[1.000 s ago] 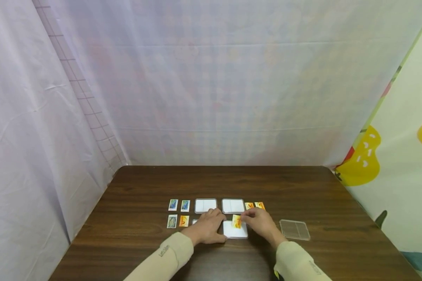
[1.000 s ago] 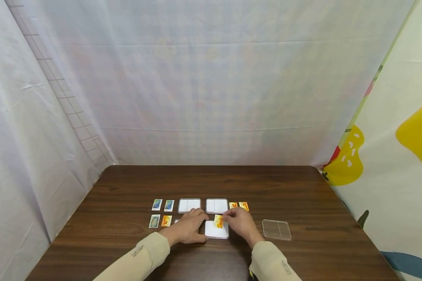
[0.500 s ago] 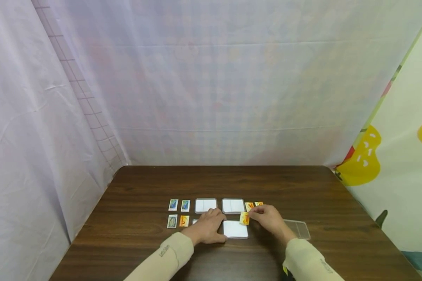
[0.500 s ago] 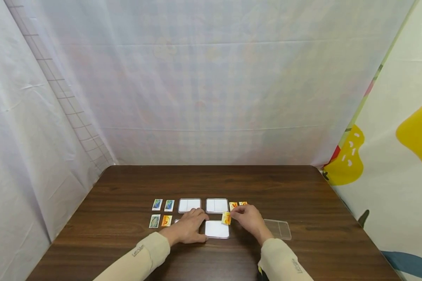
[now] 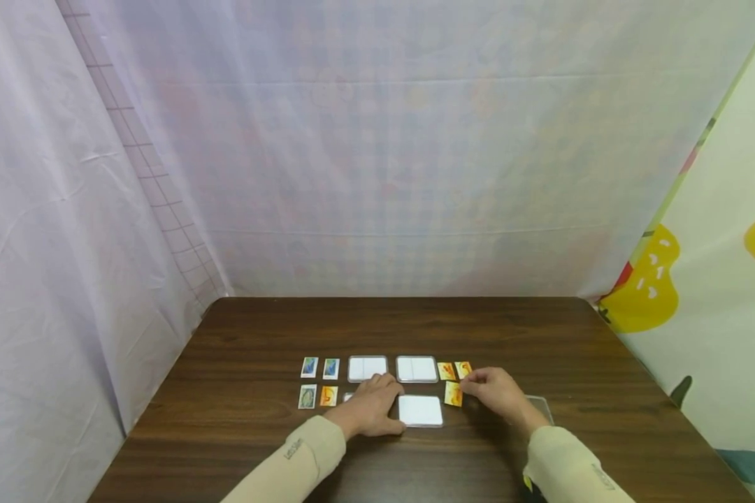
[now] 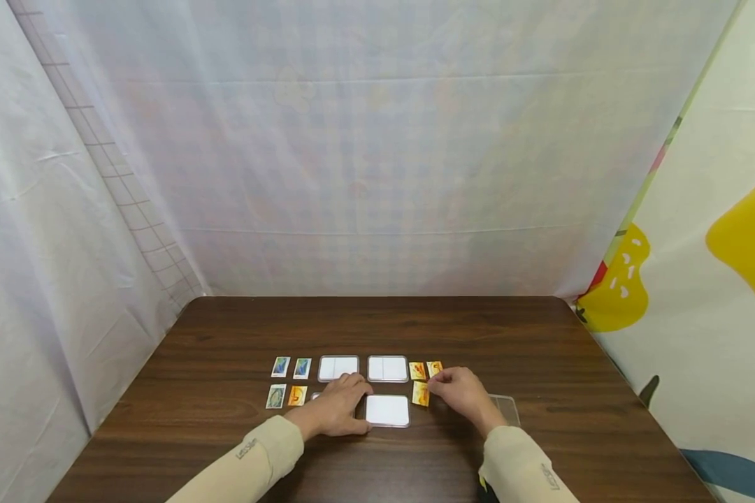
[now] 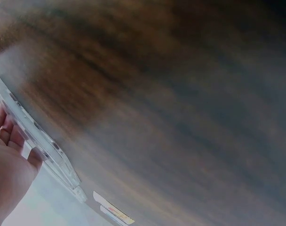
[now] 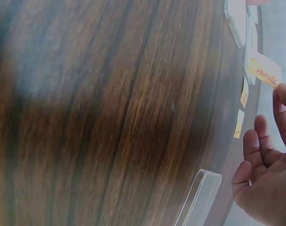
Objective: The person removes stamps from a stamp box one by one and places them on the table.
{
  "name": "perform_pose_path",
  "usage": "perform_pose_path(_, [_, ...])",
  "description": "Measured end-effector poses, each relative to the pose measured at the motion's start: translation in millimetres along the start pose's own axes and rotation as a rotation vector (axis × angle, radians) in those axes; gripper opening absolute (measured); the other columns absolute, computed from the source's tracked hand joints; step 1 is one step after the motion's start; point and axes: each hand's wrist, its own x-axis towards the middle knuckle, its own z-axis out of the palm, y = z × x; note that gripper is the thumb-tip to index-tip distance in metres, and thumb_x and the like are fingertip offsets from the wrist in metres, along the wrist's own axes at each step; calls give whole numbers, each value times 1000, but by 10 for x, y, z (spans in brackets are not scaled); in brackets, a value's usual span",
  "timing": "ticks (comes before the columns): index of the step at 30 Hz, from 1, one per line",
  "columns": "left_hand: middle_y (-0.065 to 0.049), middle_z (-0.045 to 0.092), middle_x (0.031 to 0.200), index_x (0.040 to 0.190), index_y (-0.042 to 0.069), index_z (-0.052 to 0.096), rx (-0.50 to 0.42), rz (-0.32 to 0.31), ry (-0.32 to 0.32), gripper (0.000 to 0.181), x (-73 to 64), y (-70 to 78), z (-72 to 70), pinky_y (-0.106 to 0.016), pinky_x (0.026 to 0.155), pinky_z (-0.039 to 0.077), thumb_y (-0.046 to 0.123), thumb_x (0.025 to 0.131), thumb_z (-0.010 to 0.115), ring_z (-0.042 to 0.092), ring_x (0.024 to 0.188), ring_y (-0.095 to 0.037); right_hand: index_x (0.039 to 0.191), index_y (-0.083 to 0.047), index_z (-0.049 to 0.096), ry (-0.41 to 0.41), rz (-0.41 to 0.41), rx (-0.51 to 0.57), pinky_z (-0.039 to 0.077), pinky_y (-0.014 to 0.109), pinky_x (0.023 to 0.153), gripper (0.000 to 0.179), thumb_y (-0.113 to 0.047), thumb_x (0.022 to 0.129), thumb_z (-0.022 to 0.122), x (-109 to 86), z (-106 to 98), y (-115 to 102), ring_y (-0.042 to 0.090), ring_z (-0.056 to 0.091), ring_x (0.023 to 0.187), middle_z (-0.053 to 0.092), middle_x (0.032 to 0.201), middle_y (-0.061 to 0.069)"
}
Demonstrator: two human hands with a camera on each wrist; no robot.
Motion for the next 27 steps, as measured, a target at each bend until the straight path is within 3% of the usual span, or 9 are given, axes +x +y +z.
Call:
perform_pose_path(9, [0, 52, 119, 123, 11, 60, 6, 1, 2, 57, 7, -9, 17, -32, 96, 41, 45, 80, 76, 47, 109, -16, 81, -8, 71, -84, 14, -31, 39, 30, 61, 12, -17, 89, 70, -9, -13, 33, 15, 49, 68, 60, 74, -1])
perform_pose_path(27, [0, 52, 120, 124, 11, 60, 3, 1, -3, 57, 7, -5, 17, -33, 97, 41, 45, 81, 76, 47, 109, -16, 90, -8, 74, -41, -26, -99, 47, 35, 67, 10, -18, 86, 74, -17, 31, 61, 16, 56, 76, 69, 86, 2])
